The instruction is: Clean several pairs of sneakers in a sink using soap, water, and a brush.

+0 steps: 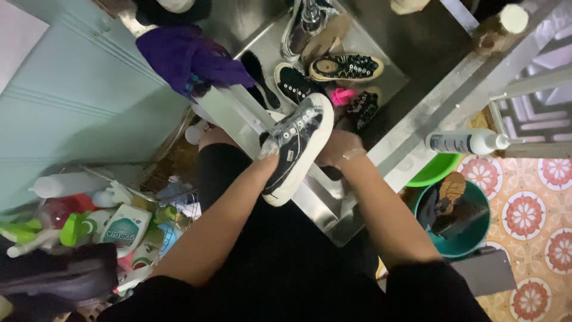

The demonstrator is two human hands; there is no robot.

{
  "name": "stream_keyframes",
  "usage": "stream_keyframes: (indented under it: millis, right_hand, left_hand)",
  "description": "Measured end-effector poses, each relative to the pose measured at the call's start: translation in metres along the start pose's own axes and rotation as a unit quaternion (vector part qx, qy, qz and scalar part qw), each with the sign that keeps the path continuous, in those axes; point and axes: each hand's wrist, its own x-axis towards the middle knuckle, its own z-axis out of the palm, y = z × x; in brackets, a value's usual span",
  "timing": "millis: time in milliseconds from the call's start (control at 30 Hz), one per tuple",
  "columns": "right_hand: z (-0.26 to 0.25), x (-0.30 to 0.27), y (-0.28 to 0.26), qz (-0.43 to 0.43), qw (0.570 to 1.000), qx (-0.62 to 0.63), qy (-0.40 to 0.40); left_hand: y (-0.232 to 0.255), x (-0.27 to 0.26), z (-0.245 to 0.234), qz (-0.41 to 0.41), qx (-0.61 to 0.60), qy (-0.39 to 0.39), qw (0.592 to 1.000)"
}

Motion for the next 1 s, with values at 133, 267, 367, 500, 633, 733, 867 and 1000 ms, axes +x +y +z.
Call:
stream_keyframes:
  millis: [133,267,367,500,633,733,867,1000]
  right_hand:
    - [-0.046,-0.11,-0.001,0.09,0.947,0.091,0.295]
    - [-0.032,-0.159,0.004,0.03,0.804,0.265,0.531]
    - [-0.036,-0.165,-0.006,-0.031,0.796,0.301,0.524]
    - [-0.029,-0.167,-0.028,-0.06,0.82,0.254,0.509]
    - [-0.024,-0.165,-0.024,-0.128,0.813,0.287,0.49]
    - [-0.023,-0.157,-0.009,-0.121,0.815,0.318,0.47]
    - [-0.038,-0.167,-0.033,-0.121,0.82,0.308,0.467]
    - [-0.051,-0.176,-0.027,-0.117,0.83,0.277,0.47]
  left_hand:
    - [-0.041,-0.025,0.03,-0.029,-0.015,-0.012,0.999]
    - [-0.05,-0.036,0.055,-0.037,-0.028,-0.039,0.998]
    - [-0.051,-0.047,0.067,-0.044,-0.034,-0.062,0.997]
    - [-0.058,-0.059,0.076,-0.055,-0.04,-0.084,0.994]
    - [-0.063,-0.071,0.068,-0.078,-0.047,-0.097,0.991]
    - [-0.063,-0.08,0.057,-0.092,-0.055,-0.103,0.989]
    - [-0.07,-0.087,0.048,-0.108,-0.066,-0.106,0.986]
    - [-0.084,-0.096,0.052,-0.116,-0.076,-0.124,0.983]
